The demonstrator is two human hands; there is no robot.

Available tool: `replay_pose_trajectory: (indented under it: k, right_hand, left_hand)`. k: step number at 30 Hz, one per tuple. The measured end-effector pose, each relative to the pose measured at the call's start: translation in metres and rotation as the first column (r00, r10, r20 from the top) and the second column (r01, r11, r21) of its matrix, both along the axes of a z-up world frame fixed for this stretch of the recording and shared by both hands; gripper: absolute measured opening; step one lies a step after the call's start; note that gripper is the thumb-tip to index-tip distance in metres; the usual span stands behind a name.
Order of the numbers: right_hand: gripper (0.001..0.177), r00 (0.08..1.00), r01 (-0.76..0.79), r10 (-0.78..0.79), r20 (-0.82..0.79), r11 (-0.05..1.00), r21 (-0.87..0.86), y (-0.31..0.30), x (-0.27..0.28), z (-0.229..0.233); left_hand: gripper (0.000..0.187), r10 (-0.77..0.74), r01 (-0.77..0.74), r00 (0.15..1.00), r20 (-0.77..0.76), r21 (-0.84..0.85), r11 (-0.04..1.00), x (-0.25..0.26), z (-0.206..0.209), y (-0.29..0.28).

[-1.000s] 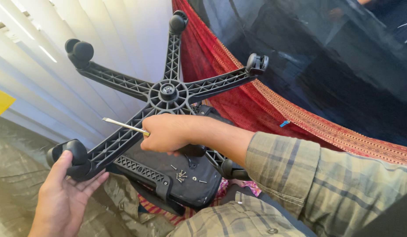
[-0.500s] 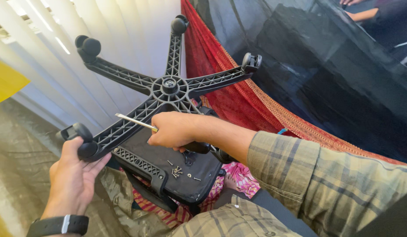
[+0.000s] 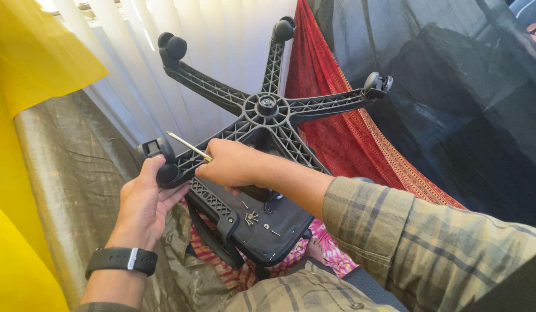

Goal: The person attaches a caster wheel to the base of an office chair using a screwdriver. They hold the wheel, insert a screw, and tighten it into the base. The person repeats this process for multiple wheels, securing each one to the chair base.

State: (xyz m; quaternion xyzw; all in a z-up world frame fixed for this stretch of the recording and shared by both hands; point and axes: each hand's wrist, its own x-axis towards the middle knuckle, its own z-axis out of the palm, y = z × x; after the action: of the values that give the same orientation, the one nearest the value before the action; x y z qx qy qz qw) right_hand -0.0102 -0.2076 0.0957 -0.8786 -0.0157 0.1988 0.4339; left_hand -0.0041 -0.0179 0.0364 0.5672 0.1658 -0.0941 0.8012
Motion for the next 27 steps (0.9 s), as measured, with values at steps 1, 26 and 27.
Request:
replay_pose_trajectory:
  k: [1, 26, 27]
  right_hand:
    - [0.035, 1.0, -0.008, 0.008, -0.008, 1.0, -0.002, 0.001, 0.0, 0.0]
    - [0.054, 0.99, 0.1, -0.109, -0.085, 0.99, -0.104, -0.008, 0.017, -0.009]
    - [0.052, 0.991, 0.095, -0.109, -0.073, 0.98, -0.174, -0.012, 0.018, -0.007]
  left_hand:
    - [0.042, -0.012, 0.012, 1.0, -0.015, 0.003, 1.0, 0.001, 0.002, 0.001]
    - [0.05, 0.102, -0.109, 0.992, 0.077, 0.091, 0.99, 0.02, -0.006, 0.003]
    - [0.05, 0.119, -0.127, 0.989, 0.087, 0.089, 0.988, 0.027, -0.008, 0.004]
